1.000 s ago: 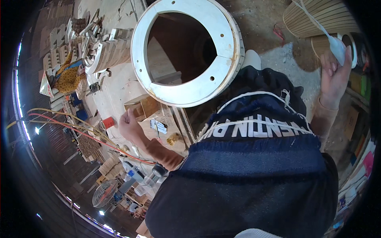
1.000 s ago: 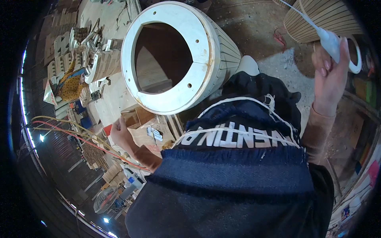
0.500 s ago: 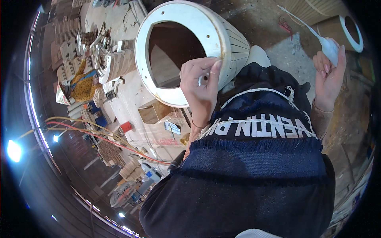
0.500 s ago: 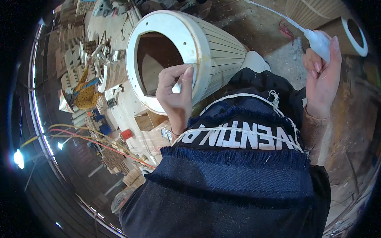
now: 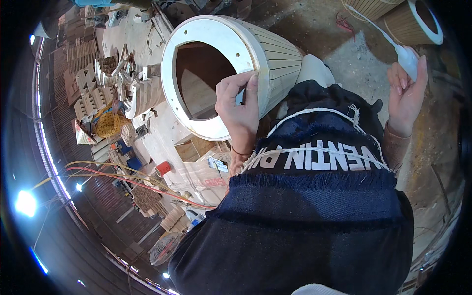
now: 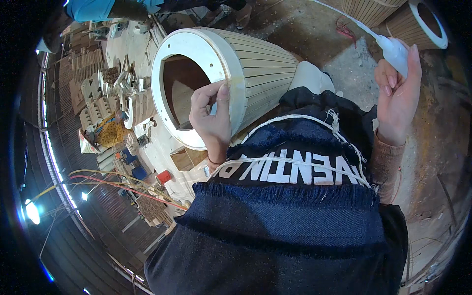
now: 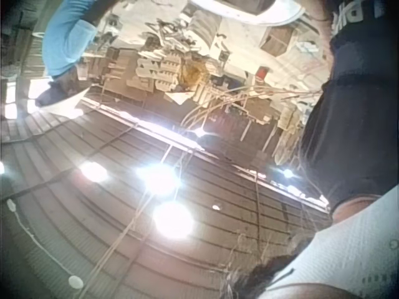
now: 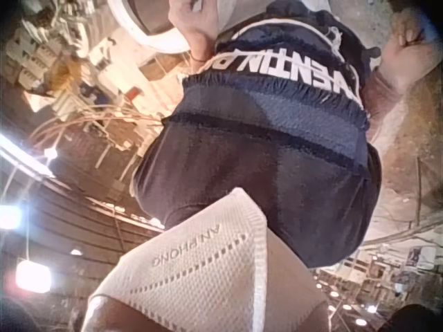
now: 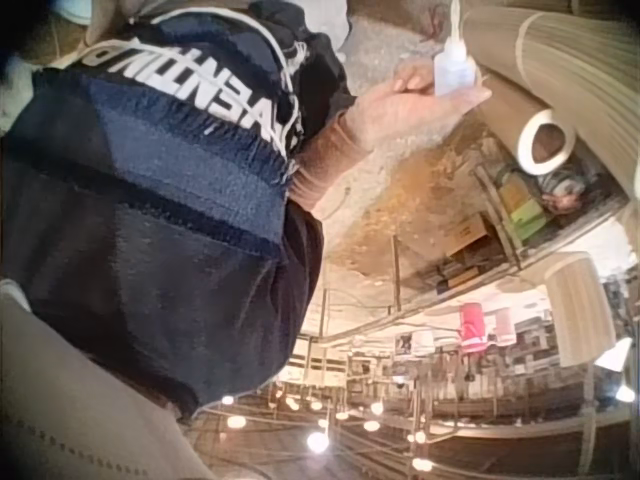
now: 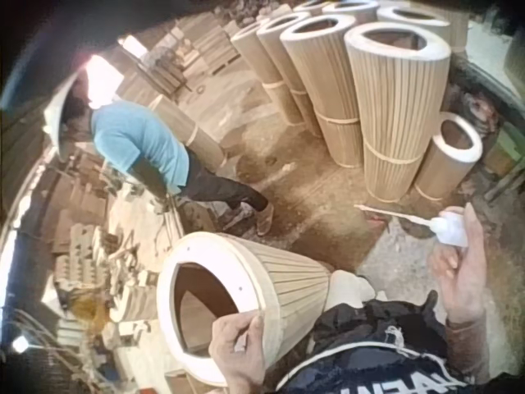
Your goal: Applying glue and assembling wooden slats onto a circular frame for a large cylindrical object.
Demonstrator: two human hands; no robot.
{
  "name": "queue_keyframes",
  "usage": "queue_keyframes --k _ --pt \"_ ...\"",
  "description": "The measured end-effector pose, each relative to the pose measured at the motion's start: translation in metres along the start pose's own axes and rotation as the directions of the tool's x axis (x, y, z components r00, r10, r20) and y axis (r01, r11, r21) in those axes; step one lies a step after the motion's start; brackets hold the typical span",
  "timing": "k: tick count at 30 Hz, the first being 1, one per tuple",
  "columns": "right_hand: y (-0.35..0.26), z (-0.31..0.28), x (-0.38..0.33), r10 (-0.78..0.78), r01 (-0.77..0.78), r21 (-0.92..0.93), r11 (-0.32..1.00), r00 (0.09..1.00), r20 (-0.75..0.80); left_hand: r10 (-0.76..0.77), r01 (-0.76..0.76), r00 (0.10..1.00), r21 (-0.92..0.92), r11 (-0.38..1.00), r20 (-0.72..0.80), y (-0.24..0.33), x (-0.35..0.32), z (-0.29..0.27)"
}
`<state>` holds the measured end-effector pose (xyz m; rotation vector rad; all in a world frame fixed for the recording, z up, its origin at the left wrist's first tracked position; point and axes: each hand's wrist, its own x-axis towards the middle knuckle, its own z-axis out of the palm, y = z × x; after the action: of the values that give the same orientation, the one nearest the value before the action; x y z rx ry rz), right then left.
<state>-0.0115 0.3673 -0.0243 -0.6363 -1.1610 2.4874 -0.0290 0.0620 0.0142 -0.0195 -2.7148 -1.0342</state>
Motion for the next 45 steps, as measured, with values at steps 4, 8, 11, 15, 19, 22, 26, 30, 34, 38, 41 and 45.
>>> queue_keyframes --k 4,8,11,15,19,22,26,30,34,38,41,45 --pt "0.001 0.002 0.002 0.011 -0.011 -0.006 1.000 1.000 0.003 0.029 -0.029 1.000 -0.002 1.000 0.000 -0.002 0.001 0.001" --pt "0.004 0.005 0.002 -0.012 0.012 -0.035 0.999 1.000 0.014 0.016 -0.016 1.000 -0.002 1.000 0.002 -0.004 0.001 0.001" --pt "0.006 0.007 0.003 -0.015 0.015 -0.035 0.999 1.000 -0.003 0.002 -0.002 1.000 -0.004 1.000 0.007 -0.005 0.000 0.001" --pt "0.009 0.010 0.003 -0.005 0.005 -0.043 0.999 1.000 -0.006 0.057 -0.058 0.998 0.025 0.998 0.019 -0.008 0.000 0.000" --pt "0.010 0.013 0.003 0.009 -0.008 -0.035 0.999 1.000 0.029 0.102 -0.103 0.995 0.055 0.993 0.021 -0.008 0.000 0.000" --pt "0.011 0.015 0.003 0.016 -0.014 -0.033 0.999 0.999 0.043 0.110 -0.111 0.994 0.059 0.992 0.012 -0.007 0.000 0.001" --pt "0.012 0.018 0.002 0.011 -0.008 -0.052 0.999 0.998 0.068 0.133 -0.133 0.991 0.087 0.987 0.011 -0.006 -0.001 0.002" --pt "0.012 0.019 0.001 0.004 0.000 -0.069 0.998 0.998 0.062 0.109 -0.108 0.994 0.066 0.992 -0.019 -0.005 -0.004 -0.001" --pt "0.011 0.020 0.001 0.020 -0.017 -0.058 0.998 0.998 0.052 0.281 -0.273 0.960 0.175 0.946 -0.021 -0.006 -0.015 -0.007" --pt "0.012 0.024 0.002 0.035 -0.033 -0.037 0.999 0.998 0.060 0.335 -0.338 0.940 0.282 0.898 0.061 -0.008 -0.026 -0.007" --pt "0.014 0.027 0.001 0.008 -0.007 -0.054 0.998 1.000 0.010 0.325 -0.334 0.942 0.307 0.891 0.081 -0.013 -0.026 -0.004" --pt "0.013 0.028 0.000 0.020 -0.019 -0.050 0.999 0.999 0.028 0.406 -0.420 0.907 0.307 0.854 0.112 -0.014 -0.020 -0.001"
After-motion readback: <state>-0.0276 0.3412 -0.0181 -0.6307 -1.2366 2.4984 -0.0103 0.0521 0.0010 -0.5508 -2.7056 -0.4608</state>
